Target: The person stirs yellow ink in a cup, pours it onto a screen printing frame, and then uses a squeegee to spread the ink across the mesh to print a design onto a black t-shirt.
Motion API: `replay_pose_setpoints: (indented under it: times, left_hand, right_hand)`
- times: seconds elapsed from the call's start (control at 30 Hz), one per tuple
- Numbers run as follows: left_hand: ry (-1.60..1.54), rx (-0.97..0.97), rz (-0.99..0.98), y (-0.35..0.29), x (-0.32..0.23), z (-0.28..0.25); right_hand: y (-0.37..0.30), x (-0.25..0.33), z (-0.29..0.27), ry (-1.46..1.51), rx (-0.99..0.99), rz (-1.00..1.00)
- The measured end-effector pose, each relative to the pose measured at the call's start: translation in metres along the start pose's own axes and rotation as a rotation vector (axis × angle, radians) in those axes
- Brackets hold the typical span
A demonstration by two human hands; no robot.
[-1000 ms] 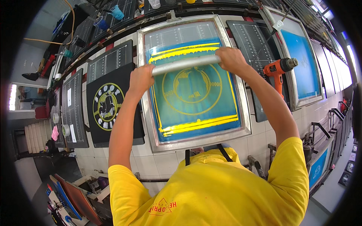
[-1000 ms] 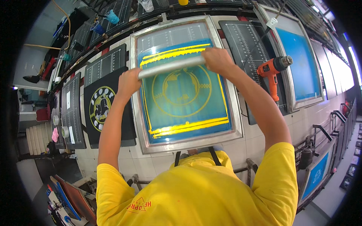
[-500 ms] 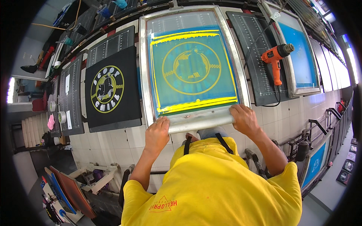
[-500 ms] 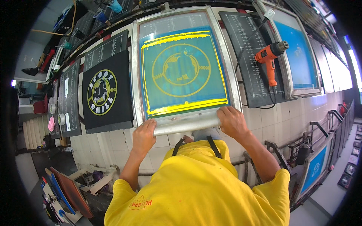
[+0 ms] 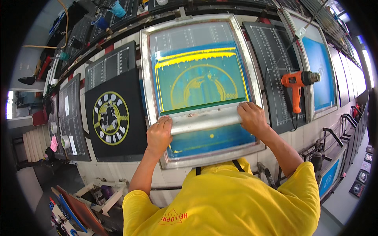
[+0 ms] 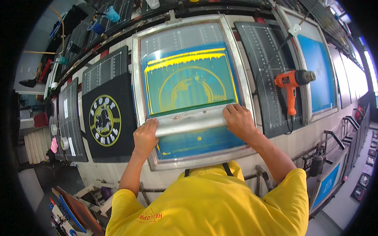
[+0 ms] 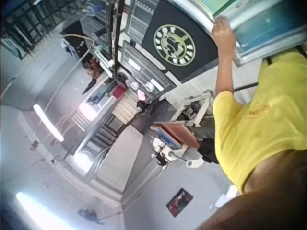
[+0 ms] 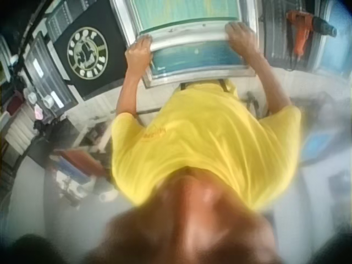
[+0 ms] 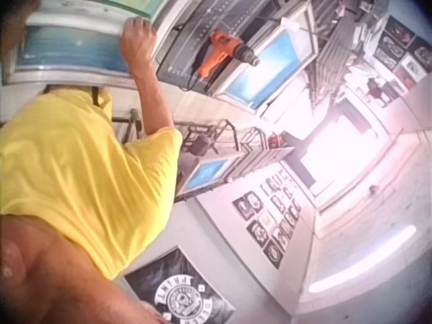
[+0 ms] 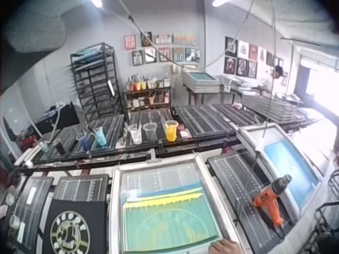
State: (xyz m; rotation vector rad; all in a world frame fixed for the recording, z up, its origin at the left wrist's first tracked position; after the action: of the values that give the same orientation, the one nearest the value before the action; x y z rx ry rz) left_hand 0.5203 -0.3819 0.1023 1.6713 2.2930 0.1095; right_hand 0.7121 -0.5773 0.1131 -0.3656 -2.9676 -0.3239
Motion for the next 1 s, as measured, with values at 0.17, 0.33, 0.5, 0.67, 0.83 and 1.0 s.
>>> replay_pose_setpoints:
  times: [0.17, 0.33, 0.5, 0.67, 0.83, 1.0]
  left_hand:
    - [0.045, -0.076, 0.058, 0.074, 0.039, 0.012]
    - [-0.008, -0.022, -0.002, 0.149, 0.082, 0.023]
    - [0.042, -0.003, -0.004, 0.184, 0.099, 0.023]
    - [0.055, 0.105, -0.049, 0.179, 0.102, 0.029]
    - [0.071, 0.141, -0.112, 0.149, 0.079, 0.002]
    - [0.018, 0.029, -0.054, 0.048, 0.016, -0.036]
  right_hand:
    - [0.070, -0.050, 0.013, -0.060, -0.030, -0.019]
    - [0.142, -0.097, 0.018, -0.058, -0.003, 0.015]
    - [0.162, -0.115, 0.031, -0.129, 0.122, 0.042]
    - [0.164, -0.115, 0.028, -0.135, 0.129, 0.038]
    - [0.133, -0.095, -0.001, -0.100, 0.083, 0.061]
    - [0.037, -0.033, -0.023, -0.057, 0.023, 0.025]
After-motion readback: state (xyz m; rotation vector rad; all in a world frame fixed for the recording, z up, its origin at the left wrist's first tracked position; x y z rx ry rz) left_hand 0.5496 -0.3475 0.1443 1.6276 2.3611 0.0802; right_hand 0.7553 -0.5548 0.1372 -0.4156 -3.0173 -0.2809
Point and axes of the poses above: each hand's wrist, its own y-axis towards the middle knuckle, its own z-axis out of the palm, x = y × z, the point moved 10 cm from there along y, towards the middle knuckle, and after that the axes turned 4 degrees about -z, right-handed, at the moved point
